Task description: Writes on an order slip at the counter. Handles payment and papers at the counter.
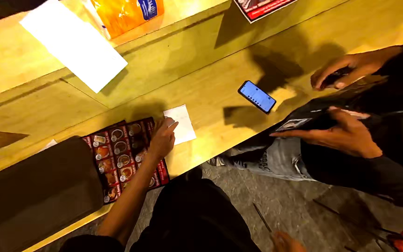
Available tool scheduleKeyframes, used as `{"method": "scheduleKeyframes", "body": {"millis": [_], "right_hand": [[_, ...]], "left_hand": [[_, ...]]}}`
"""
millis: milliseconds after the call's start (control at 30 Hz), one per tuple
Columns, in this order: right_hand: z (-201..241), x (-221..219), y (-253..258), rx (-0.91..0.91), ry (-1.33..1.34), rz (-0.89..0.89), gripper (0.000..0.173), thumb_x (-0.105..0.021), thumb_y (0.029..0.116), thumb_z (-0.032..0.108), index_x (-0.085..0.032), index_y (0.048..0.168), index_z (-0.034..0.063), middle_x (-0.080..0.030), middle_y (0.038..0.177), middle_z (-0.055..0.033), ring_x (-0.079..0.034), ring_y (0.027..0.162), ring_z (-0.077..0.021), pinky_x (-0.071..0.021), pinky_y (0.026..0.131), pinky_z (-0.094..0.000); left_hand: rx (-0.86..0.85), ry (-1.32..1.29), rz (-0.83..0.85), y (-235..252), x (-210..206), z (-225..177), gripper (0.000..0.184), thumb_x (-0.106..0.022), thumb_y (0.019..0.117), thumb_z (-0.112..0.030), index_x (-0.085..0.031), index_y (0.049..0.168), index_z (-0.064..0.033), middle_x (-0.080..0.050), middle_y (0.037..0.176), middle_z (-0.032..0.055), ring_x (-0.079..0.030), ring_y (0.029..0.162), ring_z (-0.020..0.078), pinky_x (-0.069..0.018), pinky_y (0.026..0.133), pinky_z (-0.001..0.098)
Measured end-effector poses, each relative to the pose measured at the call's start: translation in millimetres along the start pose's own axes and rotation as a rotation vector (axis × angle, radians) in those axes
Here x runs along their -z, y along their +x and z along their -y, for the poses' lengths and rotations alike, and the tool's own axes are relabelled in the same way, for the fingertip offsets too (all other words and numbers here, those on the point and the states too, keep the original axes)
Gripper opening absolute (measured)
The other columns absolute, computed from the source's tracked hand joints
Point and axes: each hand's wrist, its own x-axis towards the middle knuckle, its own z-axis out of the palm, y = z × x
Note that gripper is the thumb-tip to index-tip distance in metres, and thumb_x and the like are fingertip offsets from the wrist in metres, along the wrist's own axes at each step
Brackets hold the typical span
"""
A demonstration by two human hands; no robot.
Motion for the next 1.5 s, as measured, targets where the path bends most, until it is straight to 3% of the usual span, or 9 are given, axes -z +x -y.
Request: {"method": "scheduleKeyframes", "body": {"millis": [67,300,467,733,833,933,1067,1267,1500], "right_hand": [[-20.4,-12.0,57.2,0.311,0.132,-0.159,0.030,-0.053,0.1055,0.019,-0.068,0.110,-0.0058,-0.068,0.078,-0.0181,-0.067,0.065,-0.0292,-0.0577,0.063,-0.0517],[98.2,5.6,134.7,0.632,0.359,0.006,0.023,-0.055,0.1048,0.022,-0.070,0.107,0.0047,-0.063,0.071,0.0027,-0.057,0.058,-0.0029,-0.0497,0.056,-0.0209],[96.9,12.0,146.9,0.736,0.291,0.047,0.021,-0.057,0.1032,0.021,-0.072,0.102,0.0072,-0.064,0.072,0.0045,-0.057,0.059,-0.0009,-0.0491,0.056,-0.0190],[116.2,-5.5,145.7,0.843,1.080,0.209,0.016,-0.068,0.0964,0.008,-0.073,0.111,0.0043,-0.076,0.090,-0.0055,-0.070,0.073,-0.0095,-0.0601,0.067,-0.0237],[130.1,-31.8,144.8,0.896,1.095,0.238,0.017,-0.067,0.0986,0.011,-0.074,0.114,0.0055,-0.076,0.096,-0.0058,-0.072,0.080,-0.0110,-0.0615,0.073,-0.0260],[146.5,-55.9,140.8,0.889,0.969,0.162,0.017,-0.058,0.1020,0.006,-0.072,0.110,0.0006,-0.076,0.094,-0.0042,-0.071,0.079,-0.0102,-0.0613,0.073,-0.0261],[168.4,-80.7,147.0,0.800,0.992,0.034,0.021,-0.050,0.1046,0.004,-0.070,0.107,-0.0020,-0.076,0.090,-0.0047,-0.072,0.076,-0.0105,-0.0619,0.072,-0.0261],[197.1,-104.4,189.0,0.812,1.078,-0.151,0.018,-0.058,0.1028,0.009,-0.072,0.112,0.0035,-0.075,0.096,-0.0060,-0.072,0.082,-0.0125,-0.0615,0.076,-0.0281],[232.5,-125.4,228.7,0.868,0.962,-0.371,0.018,-0.066,0.0964,0.004,-0.070,0.112,0.0110,-0.075,0.094,-0.0013,-0.071,0.079,-0.0099,-0.0611,0.071,-0.0260]], "left_hand": [[-0.018,-0.117,-0.007,-9.9,5.4,-27.9,0.034,-0.065,0.0944,-0.012,-0.069,0.128,-0.0059,-0.060,0.136,0.0163,-0.055,0.129,0.0350,-0.0462,0.108,0.0529],[0.012,-0.406,0.047,-30.2,3.4,-99.0,0.043,-0.076,0.0915,-0.025,-0.067,0.129,-0.0065,-0.065,0.128,0.0125,-0.063,0.117,0.0243,-0.0548,0.098,0.0423],[-0.030,-0.312,0.138,-46.3,4.8,-99.7,0.016,-0.066,0.0984,-0.018,-0.076,0.100,-0.0052,-0.072,0.100,0.0096,-0.067,0.100,0.0233,-0.0552,0.092,0.0405],[0.102,-0.676,0.039,-71.4,-3.0,-96.0,0.021,-0.065,0.0992,-0.020,-0.072,0.101,-0.0010,-0.070,0.092,0.0055,-0.065,0.087,0.0098,-0.0547,0.083,0.0269],[0.102,-0.748,0.053,-70.9,-4.1,-93.8,0.018,-0.067,0.0976,-0.018,-0.072,0.100,-0.0001,-0.070,0.092,0.0060,-0.065,0.086,0.0087,-0.0550,0.082,0.0260],[0.151,-0.737,0.160,-70.1,0.1,-82.3,0.021,-0.070,0.0959,-0.022,-0.074,0.098,-0.0014,-0.070,0.091,0.0065,-0.065,0.086,0.0095,-0.0545,0.081,0.0258],[0.246,-0.546,0.310,-57.6,23.2,-36.8,0.031,-0.072,0.0954,-0.029,-0.073,0.103,0.0007,-0.071,0.099,0.0143,-0.067,0.093,0.0251,-0.0548,0.085,0.0441],[0.202,-0.380,0.064,24.9,19.8,78.3,0.031,-0.067,0.0977,-0.019,-0.068,0.118,0.0039,-0.066,0.116,0.0227,-0.064,0.102,0.0347,-0.0529,0.091,0.0513],[0.077,-0.264,0.056,88.0,-8.4,111.1,0.026,-0.069,0.0963,-0.019,-0.071,0.111,0.0020,-0.067,0.107,0.0207,-0.064,0.099,0.0347,-0.0514,0.091,0.0512]]}}
